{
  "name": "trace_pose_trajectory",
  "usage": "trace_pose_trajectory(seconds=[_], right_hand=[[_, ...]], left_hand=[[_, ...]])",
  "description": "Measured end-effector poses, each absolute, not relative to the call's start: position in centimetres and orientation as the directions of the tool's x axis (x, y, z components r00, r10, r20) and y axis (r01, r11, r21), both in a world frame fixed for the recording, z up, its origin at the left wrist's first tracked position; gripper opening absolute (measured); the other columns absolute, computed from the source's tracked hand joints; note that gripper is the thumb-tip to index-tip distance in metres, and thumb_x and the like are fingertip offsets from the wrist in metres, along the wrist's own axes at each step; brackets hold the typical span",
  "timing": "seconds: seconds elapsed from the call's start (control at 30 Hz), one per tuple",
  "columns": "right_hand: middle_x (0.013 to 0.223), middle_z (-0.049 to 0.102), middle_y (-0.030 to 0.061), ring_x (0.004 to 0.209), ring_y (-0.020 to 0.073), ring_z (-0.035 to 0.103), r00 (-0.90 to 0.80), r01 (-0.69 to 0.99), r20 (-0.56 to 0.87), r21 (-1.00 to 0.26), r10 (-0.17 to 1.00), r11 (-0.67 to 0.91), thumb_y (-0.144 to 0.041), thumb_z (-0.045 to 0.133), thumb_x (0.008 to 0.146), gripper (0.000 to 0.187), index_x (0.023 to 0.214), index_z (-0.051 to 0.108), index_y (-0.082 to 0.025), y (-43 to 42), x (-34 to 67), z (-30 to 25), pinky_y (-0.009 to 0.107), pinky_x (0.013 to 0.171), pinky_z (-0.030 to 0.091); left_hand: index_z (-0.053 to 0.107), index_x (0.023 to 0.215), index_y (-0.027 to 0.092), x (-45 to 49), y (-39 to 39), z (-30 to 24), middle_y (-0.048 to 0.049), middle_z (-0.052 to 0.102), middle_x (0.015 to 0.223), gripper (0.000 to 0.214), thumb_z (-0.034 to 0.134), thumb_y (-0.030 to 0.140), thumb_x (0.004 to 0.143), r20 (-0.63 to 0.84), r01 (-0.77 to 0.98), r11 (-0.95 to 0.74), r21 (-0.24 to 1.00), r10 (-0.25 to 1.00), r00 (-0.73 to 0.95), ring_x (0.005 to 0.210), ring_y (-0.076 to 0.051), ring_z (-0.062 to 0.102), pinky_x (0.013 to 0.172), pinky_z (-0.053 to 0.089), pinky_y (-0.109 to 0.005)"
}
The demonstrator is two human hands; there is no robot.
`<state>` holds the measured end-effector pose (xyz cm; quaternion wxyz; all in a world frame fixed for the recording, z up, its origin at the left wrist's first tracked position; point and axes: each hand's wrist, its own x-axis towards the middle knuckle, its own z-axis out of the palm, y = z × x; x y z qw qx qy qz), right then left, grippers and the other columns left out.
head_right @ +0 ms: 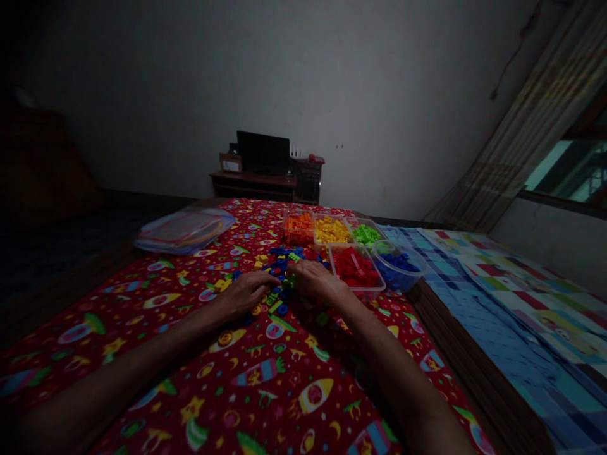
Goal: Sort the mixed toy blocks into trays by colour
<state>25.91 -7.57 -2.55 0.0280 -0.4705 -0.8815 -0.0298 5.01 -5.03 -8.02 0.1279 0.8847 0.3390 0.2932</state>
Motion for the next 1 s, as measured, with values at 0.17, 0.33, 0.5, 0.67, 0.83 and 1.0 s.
trace_pose_trajectory(seconds=[0.17, 0.33, 0.5, 0.67, 0.83, 1.0], right_hand=[[0.097, 0.065, 0.0098, 0.086, 0.0177, 0.060, -0.546, 0.836, 0.017, 0.071, 0.838, 0.544, -0.019, 0.052, 0.083, 0.031, 0.114, 0.056, -0.018, -8.0, 25.7, -1.5, 0.024, 0.067, 0.039], [0.102, 0.063, 0.0121, 0.088, 0.0191, 0.059, -0.559, 0.824, 0.042, 0.146, 0.828, 0.548, -0.014, 0.041, 0.088, 0.032, 0.117, 0.053, -0.016, -8.9, 24.5, -2.2, 0.026, 0.068, 0.037], [0.092, 0.064, 0.0087, 0.078, 0.0159, 0.056, -0.548, 0.837, 0.093, 0.071, 0.832, 0.543, -0.020, 0.051, 0.084, 0.028, 0.111, 0.053, -0.016, -7.9, 25.2, -2.3, 0.024, 0.062, 0.032], [0.083, 0.060, 0.0046, 0.069, 0.0126, 0.048, -0.515, 0.839, 0.239, -0.058, 0.823, 0.541, -0.023, 0.053, 0.082, 0.022, 0.102, 0.053, -0.015, -7.3, 27.3, -0.9, 0.023, 0.058, 0.027], [0.081, 0.058, 0.0031, 0.066, 0.0109, 0.045, -0.439, 0.863, 0.259, -0.144, 0.860, 0.484, -0.020, 0.056, 0.079, 0.019, 0.098, 0.056, -0.015, -7.2, 29.7, 0.9, 0.021, 0.057, 0.028], [0.083, 0.062, 0.0054, 0.066, 0.0112, 0.048, -0.259, 0.954, 0.318, -0.066, 0.912, 0.294, -0.020, 0.058, 0.077, 0.024, 0.100, 0.060, -0.014, -3.7, 34.5, 3.6, 0.021, 0.058, 0.029]], left_hand=[[0.069, 0.095, 0.018, 5.0, -4.9, -8.1, -0.0053, 0.070, 0.093, 0.035, 0.038, 0.012, 0.080, 0.438, 0.523, -0.744, 0.417, 0.668, 0.601, 0.088, -0.016, 0.064, 0.083, 0.049, -0.028], [0.068, 0.096, 0.017, 5.0, -5.0, -7.7, -0.0059, 0.070, 0.092, 0.034, 0.039, 0.012, 0.080, 0.430, 0.527, -0.748, 0.405, 0.664, 0.612, 0.085, -0.016, 0.064, 0.082, 0.050, -0.028], [0.068, 0.096, 0.016, 5.0, -5.0, -7.8, -0.0065, 0.070, 0.092, 0.035, 0.039, 0.011, 0.079, 0.435, 0.526, -0.749, 0.402, 0.662, 0.610, 0.086, -0.017, 0.064, 0.082, 0.050, -0.029], [0.068, 0.096, 0.019, 4.9, -4.8, -8.3, -0.0046, 0.070, 0.094, 0.034, 0.039, 0.013, 0.080, 0.456, 0.507, -0.754, 0.418, 0.657, 0.601, 0.088, -0.016, 0.064, 0.084, 0.049, -0.029], [0.069, 0.094, 0.019, 4.9, -4.9, -7.8, -0.0048, 0.071, 0.092, 0.035, 0.038, 0.012, 0.078, 0.443, 0.503, -0.749, 0.430, 0.661, 0.606, 0.087, -0.016, 0.064, 0.081, 0.050, -0.028], [0.069, 0.094, 0.020, 4.8, -5.2, -7.4, -0.0043, 0.071, 0.090, 0.033, 0.040, 0.013, 0.079, 0.436, 0.499, -0.743, 0.446, 0.667, 0.604, 0.084, -0.016, 0.065, 0.079, 0.051, -0.027]])
